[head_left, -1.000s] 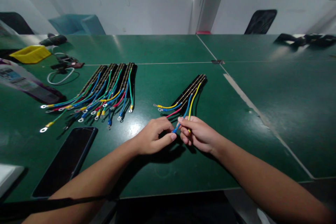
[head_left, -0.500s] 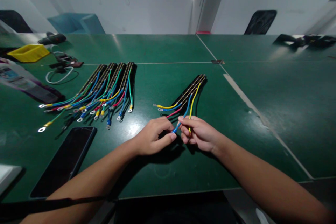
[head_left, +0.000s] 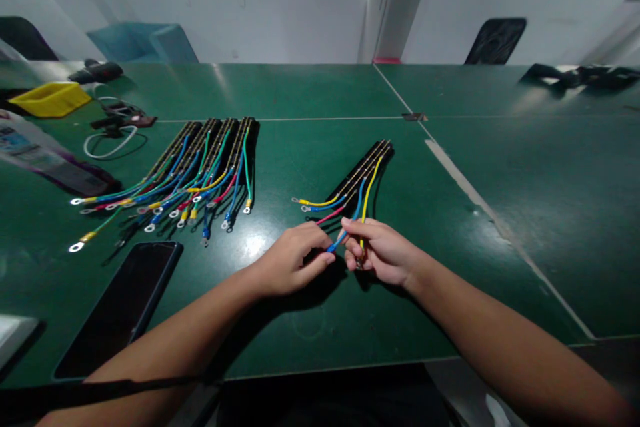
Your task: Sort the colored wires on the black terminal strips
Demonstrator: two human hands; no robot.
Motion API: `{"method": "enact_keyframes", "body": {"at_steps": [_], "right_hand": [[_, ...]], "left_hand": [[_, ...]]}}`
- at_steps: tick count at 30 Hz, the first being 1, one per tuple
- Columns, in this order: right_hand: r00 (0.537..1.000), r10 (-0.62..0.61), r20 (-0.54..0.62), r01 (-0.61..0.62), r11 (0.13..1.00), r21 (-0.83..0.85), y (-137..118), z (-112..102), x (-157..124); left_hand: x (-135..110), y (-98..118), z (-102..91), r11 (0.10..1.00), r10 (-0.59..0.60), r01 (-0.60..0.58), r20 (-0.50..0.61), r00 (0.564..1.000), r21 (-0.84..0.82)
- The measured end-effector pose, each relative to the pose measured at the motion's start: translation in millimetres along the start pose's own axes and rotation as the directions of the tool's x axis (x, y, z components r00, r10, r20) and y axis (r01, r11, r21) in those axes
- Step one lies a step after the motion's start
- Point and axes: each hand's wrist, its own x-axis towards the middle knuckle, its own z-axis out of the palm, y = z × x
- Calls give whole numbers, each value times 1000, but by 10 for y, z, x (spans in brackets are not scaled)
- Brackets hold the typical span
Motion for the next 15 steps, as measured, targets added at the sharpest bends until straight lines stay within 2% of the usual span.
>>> {"method": "enact_keyframes", "body": {"at_steps": [6,15], "right_hand": [[1000,17,-7,-17,999,42,-5,-6,6],[997,71,-8,-71,997,30,-41,-28,4]], "left_hand": [[3,26,-24,998,-1,1,1,1000,-63],[13,-1,-16,999,17,-18,29,999,33]]}}
